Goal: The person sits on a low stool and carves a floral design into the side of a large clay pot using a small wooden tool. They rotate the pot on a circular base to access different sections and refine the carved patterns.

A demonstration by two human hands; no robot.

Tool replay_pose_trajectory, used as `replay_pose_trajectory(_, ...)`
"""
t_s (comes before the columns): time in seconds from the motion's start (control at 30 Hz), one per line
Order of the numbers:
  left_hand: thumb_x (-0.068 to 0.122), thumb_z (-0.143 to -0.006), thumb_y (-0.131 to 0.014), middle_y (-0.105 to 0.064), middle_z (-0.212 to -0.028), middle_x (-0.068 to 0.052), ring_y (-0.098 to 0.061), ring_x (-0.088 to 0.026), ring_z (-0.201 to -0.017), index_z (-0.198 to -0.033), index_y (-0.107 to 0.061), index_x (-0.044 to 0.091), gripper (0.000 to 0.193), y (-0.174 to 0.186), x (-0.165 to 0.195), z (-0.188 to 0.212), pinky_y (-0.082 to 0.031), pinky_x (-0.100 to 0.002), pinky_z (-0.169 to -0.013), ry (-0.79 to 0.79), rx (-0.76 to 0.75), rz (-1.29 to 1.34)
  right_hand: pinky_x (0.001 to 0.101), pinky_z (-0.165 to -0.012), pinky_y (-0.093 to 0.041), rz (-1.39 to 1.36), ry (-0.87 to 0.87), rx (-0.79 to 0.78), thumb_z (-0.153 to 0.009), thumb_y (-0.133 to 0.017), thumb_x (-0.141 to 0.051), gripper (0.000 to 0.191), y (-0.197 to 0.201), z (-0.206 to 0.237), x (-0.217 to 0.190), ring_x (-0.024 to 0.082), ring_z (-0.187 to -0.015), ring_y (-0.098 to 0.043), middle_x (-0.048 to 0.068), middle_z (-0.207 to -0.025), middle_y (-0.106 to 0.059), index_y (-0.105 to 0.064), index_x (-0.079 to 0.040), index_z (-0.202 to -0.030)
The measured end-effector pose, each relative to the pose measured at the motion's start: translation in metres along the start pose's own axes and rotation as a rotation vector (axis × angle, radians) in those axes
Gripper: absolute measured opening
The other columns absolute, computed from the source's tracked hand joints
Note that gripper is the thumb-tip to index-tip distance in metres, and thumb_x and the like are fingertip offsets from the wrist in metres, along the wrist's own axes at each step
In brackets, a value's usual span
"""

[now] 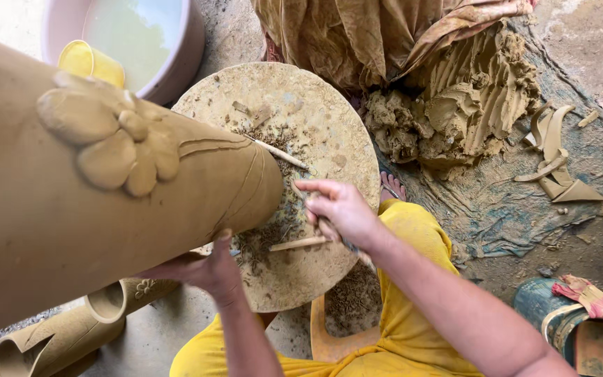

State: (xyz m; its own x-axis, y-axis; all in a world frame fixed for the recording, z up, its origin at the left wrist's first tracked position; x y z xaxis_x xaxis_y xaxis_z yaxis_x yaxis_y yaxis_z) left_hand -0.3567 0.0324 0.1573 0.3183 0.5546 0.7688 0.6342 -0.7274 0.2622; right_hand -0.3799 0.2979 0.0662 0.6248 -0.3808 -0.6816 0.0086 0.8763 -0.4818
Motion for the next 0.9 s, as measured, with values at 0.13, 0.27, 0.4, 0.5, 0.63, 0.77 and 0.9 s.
replay_pose_trajectory(0.13,0.036,-0.082,-0.097,-0.026,-0.161,-0.010,-0.034,-0.026,-0.148,-0.158,-0.009,0.010,0.119,0.020,-0.027,-0.007,-0.029,-0.045,-0.131,-0.024,-0.113,0.104,0.0213,-0.041,-0.044,-0.058,0.075,-0.135,-0.098,-0.053,-0.002,0.045,-0.014,-0.034,-0.039,0.004,-0.041,-0.046,0.004,-0.073,-0.065,-0.057,0.001,-0.142)
replay_pose_trajectory(0.27,0.044,-0.079,-0.094,-0.042,-0.154,-0.012,-0.046,-0.026,-0.135,-0.154,-0.030,0.006,0.106,0.030,-0.062,-0.004,-0.040,-0.045,-0.120,0.115,-0.150,0.102,0.0219,-0.043,-0.046,-0.144,0.071,-0.235,-0.098,-0.054,-0.001,0.042,-0.025,-0.057,-0.040,0.006,-0.039,-0.046,0.006,-0.072,-0.064,-0.058,0.004,-0.140)
replay_pose_trajectory(0.4,0.042,-0.084,-0.088,-0.041,-0.154,-0.012,-0.048,-0.027,-0.142,-0.159,-0.032,0.005,0.100,0.030,-0.051,-0.006,-0.044,-0.043,-0.119,-0.124,-0.187,-0.439,0.0205,-0.039,-0.040,-0.128,0.055,-0.280,-0.096,-0.054,-0.002,0.045,-0.030,-0.062,-0.034,0.005,-0.038,-0.045,0.005,-0.071,-0.063,-0.057,0.001,-0.141)
replay_pose_trajectory(0.5,0.050,-0.082,-0.091,-0.051,-0.146,-0.009,-0.055,-0.023,-0.130,-0.155,-0.041,0.004,0.100,0.032,-0.060,-0.006,-0.049,-0.042,-0.115,0.098,-0.195,0.017,0.0201,-0.039,-0.040,-0.060,0.097,-0.254,-0.097,-0.054,-0.002,0.046,-0.031,-0.060,-0.037,0.005,-0.039,-0.045,0.004,-0.070,-0.063,-0.057,0.001,-0.142)
replay_pose_trajectory(0.63,0.039,-0.078,-0.095,-0.052,-0.142,-0.008,-0.056,-0.022,-0.127,-0.153,-0.043,0.003,0.099,0.024,-0.056,-0.008,-0.051,-0.040,-0.111,0.185,-0.261,0.172,0.0196,-0.038,-0.037,-0.002,0.092,-0.240,-0.096,-0.054,-0.003,0.047,-0.039,-0.053,-0.037,0.004,-0.039,-0.045,0.002,-0.070,-0.062,-0.057,0.000,-0.143)
replay_pose_trajectory(0.77,0.018,-0.075,-0.095,-0.055,-0.145,-0.010,-0.057,-0.023,-0.130,-0.149,-0.045,0.002,0.090,0.016,-0.052,-0.012,-0.050,-0.041,-0.116,0.223,-0.349,0.163,0.0204,-0.037,-0.038,0.026,0.108,-0.227,-0.096,-0.054,-0.003,0.047,-0.047,-0.047,-0.041,0.005,-0.039,-0.046,0.003,-0.069,-0.061,-0.057,0.000,-0.143)
replay_pose_trajectory(0.9,0.008,-0.072,-0.095,-0.047,-0.154,-0.009,-0.052,-0.024,-0.139,-0.154,-0.039,0.007,0.100,0.015,-0.055,-0.011,-0.051,-0.045,-0.119,0.345,-0.329,0.336,0.0204,-0.036,-0.036,0.032,0.107,-0.219,-0.096,-0.054,-0.003,0.048,-0.049,-0.037,-0.042,0.004,-0.038,-0.044,0.002,-0.067,-0.061,-0.057,0.000,-0.143)
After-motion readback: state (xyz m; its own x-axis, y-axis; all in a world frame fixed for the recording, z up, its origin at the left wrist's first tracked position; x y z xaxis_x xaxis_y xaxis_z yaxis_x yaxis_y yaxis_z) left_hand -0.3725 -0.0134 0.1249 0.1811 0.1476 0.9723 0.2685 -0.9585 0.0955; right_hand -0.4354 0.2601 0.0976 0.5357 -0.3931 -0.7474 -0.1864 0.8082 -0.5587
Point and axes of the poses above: each hand's wrist, its own z-axis away from the middle knuckle, its own y-axis out of the back of the hand, x = y × z, the point moved 9 cm from there along -z, towards the middle knuckle
